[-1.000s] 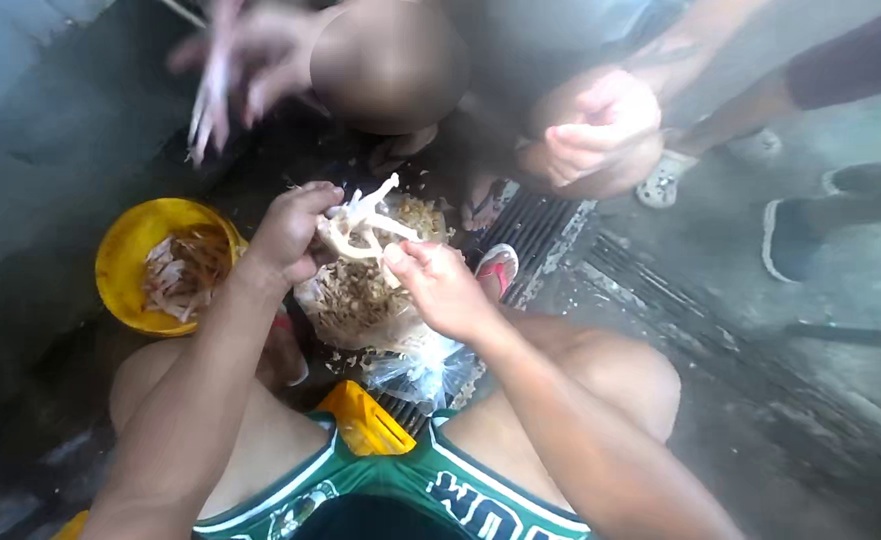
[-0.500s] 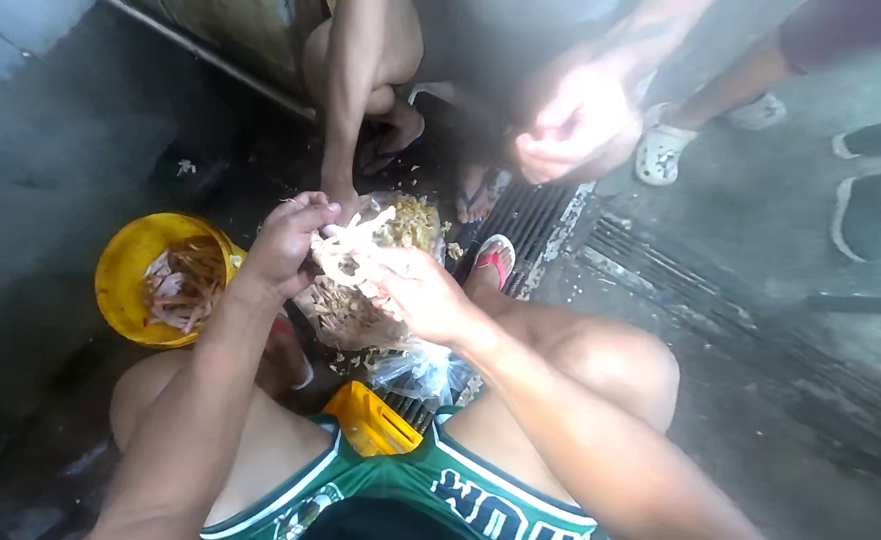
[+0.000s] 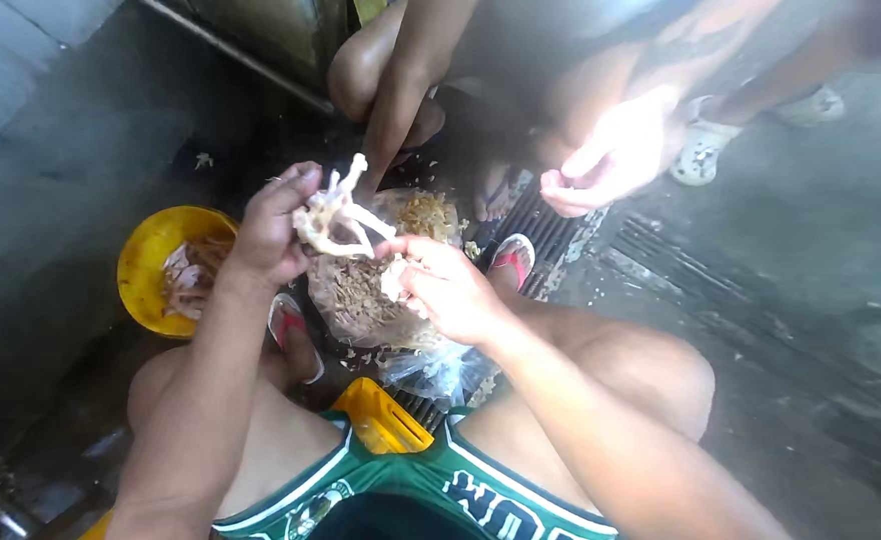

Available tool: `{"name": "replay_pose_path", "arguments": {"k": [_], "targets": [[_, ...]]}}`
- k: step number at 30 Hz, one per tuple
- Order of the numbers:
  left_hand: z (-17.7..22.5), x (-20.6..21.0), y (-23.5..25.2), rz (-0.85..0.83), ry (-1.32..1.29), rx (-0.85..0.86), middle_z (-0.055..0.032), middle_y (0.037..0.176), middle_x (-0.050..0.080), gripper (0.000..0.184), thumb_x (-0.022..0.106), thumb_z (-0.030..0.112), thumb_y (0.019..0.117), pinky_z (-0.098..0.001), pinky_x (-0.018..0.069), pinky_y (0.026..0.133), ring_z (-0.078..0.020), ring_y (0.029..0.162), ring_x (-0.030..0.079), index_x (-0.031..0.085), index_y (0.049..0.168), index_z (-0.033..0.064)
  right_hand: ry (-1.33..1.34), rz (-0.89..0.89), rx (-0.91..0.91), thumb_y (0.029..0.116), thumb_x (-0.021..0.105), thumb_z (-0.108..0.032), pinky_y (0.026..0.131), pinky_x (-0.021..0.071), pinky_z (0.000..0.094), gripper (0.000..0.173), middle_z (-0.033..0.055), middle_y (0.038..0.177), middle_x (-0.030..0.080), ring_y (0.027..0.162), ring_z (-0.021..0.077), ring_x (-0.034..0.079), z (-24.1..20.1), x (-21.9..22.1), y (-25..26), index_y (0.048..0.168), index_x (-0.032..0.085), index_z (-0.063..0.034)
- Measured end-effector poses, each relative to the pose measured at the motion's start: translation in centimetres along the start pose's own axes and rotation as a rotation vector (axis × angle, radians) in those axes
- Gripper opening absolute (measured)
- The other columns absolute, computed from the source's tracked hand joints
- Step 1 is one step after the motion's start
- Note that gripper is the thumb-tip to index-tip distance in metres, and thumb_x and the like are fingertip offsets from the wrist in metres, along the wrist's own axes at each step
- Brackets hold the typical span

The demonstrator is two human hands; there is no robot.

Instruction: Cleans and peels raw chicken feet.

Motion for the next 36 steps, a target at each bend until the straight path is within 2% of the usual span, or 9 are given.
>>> {"name": "replay_pose_path", "arguments": {"k": [6, 8, 11, 16, 24, 27, 29, 33, 36], "targets": [[-0.2, 0.8, 0.1, 0.202, 0.268, 0.134, -0.0002, 0.081, 0.058, 0.009, 0.048, 0.017, 0.1076, -0.0259, 0.0539, 0.055, -0.0093, 0.063, 0.059, 0.055, 0.108, 0.0123, -0.429, 0.323, -0.215, 0.1011, 0.055, -0.023, 0.042, 0.0365, 0.0206, 0.021, -0.0085, 0.056, 0.045, 0.045, 0.0015, 0.041, -3.3, -1.5, -2.1, 0.086, 0.065, -0.0142], [0.0, 0.8, -0.2, 0.254, 0.370, 0.197, -0.0009, 0.086, 0.058, 0.009, 0.049, 0.015, 0.1064, -0.0273, 0.0527, 0.061, -0.0097, 0.070, 0.058, 0.056, 0.107, 0.0101, -0.512, 0.366, -0.268, 0.1006, 0.058, -0.031, 0.043, 0.0377, 0.0204, 0.022, -0.0095, 0.056, 0.045, 0.046, 0.0003, 0.041, -3.5, -1.4, -2.4, 0.092, 0.068, -0.0138], [-0.9, 1.8, -1.0, 0.287, 0.498, 0.197, -0.0026, 0.084, 0.060, 0.012, 0.050, 0.017, 0.1062, -0.0298, 0.0525, 0.065, -0.0115, 0.073, 0.060, 0.058, 0.110, 0.0082, -0.567, 0.332, -0.215, 0.0982, 0.065, -0.044, 0.055, 0.0520, 0.0307, 0.036, -0.0047, 0.071, 0.061, 0.058, 0.0064, 0.055, -2.3, -1.0, -1.5, 0.118, 0.070, -0.0144], [-3.1, 2.9, -1.8, 0.326, 0.494, 0.118, -0.0041, 0.082, 0.061, 0.013, 0.050, 0.018, 0.1076, -0.0305, 0.0498, 0.058, -0.0139, 0.069, 0.059, 0.059, 0.112, 0.0104, -0.614, 0.186, 0.011, 0.0945, 0.072, -0.045, 0.056, 0.0497, 0.0380, 0.033, 0.0001, 0.065, 0.056, 0.058, 0.0138, 0.056, 0.5, -0.4, 0.6, 0.090, 0.067, -0.0123], [3.3, -2.8, -0.9, 0.508, 0.598, 0.424, 0.0003, 0.079, 0.062, 0.012, 0.060, 0.009, 0.0910, -0.0293, 0.0523, 0.063, -0.0093, 0.068, 0.060, 0.066, 0.101, 0.0066, -0.464, 0.172, -0.134, 0.0980, 0.069, -0.035, 0.050, 0.0457, 0.0274, 0.021, -0.0060, 0.062, 0.054, 0.053, 0.0054, 0.051, -0.6, -0.2, -0.5, 0.090, 0.069, -0.0161], [4.5, -3.0, -0.7, 0.391, 0.390, 0.495, -0.0014, 0.077, 0.065, 0.017, 0.058, -0.001, 0.0848, -0.0355, 0.0606, 0.065, -0.0149, 0.067, 0.067, 0.057, 0.099, 0.0074, -0.404, 0.249, -0.126, 0.0990, 0.066, -0.037, 0.048, 0.0442, 0.0260, 0.020, -0.0070, 0.063, 0.054, 0.052, 0.0047, 0.050, -1.4, -1.8, -1.0, 0.091, 0.068, -0.0179], [3.4, -0.8, -0.8, 0.242, 0.347, 0.399, -0.0003, 0.076, 0.059, 0.018, 0.050, -0.001, 0.0893, -0.0322, 0.0564, 0.057, -0.0122, 0.057, 0.058, 0.055, 0.104, 0.0081, -0.396, 0.323, -0.159, 0.0989, 0.066, -0.036, 0.047, 0.0445, 0.0266, 0.022, -0.0065, 0.063, 0.055, 0.053, 0.0052, 0.051, -2.0, -2.8, -1.0, 0.088, 0.067, -0.0174], [-0.9, 5.1, -2.6, -0.145, 0.438, 0.145, -0.0058, 0.073, 0.057, 0.022, 0.053, 0.024, 0.1042, -0.0239, 0.0399, 0.038, -0.0115, 0.044, 0.045, 0.064, 0.117, 0.0089, -0.329, 0.377, -0.190, 0.1012, 0.062, -0.038, 0.046, 0.0437, 0.0264, 0.026, -0.0049, 0.062, 0.055, 0.051, 0.0065, 0.050, -2.3, -3.6, -1.1, 0.090, 0.068, -0.0151], [-3.2, 6.5, -2.8, -0.204, 0.490, 0.073, -0.0072, 0.079, 0.065, 0.030, 0.065, 0.032, 0.0996, -0.0254, 0.0431, 0.042, -0.0132, 0.049, 0.050, 0.066, 0.121, 0.0121, -0.300, 0.372, -0.175, 0.1064, 0.053, -0.036, 0.045, 0.0426, 0.0264, 0.029, -0.0037, 0.063, 0.055, 0.049, 0.0079, 0.049, -2.4, -3.8, -1.2, 0.095, 0.069, -0.0142]]}}
Point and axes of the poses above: each hand's wrist, its own y-axis towards the middle knuckle, its own x-axis out of the palm, z = x × y, the point moved 9 cm from there along y, towards the middle knuckle
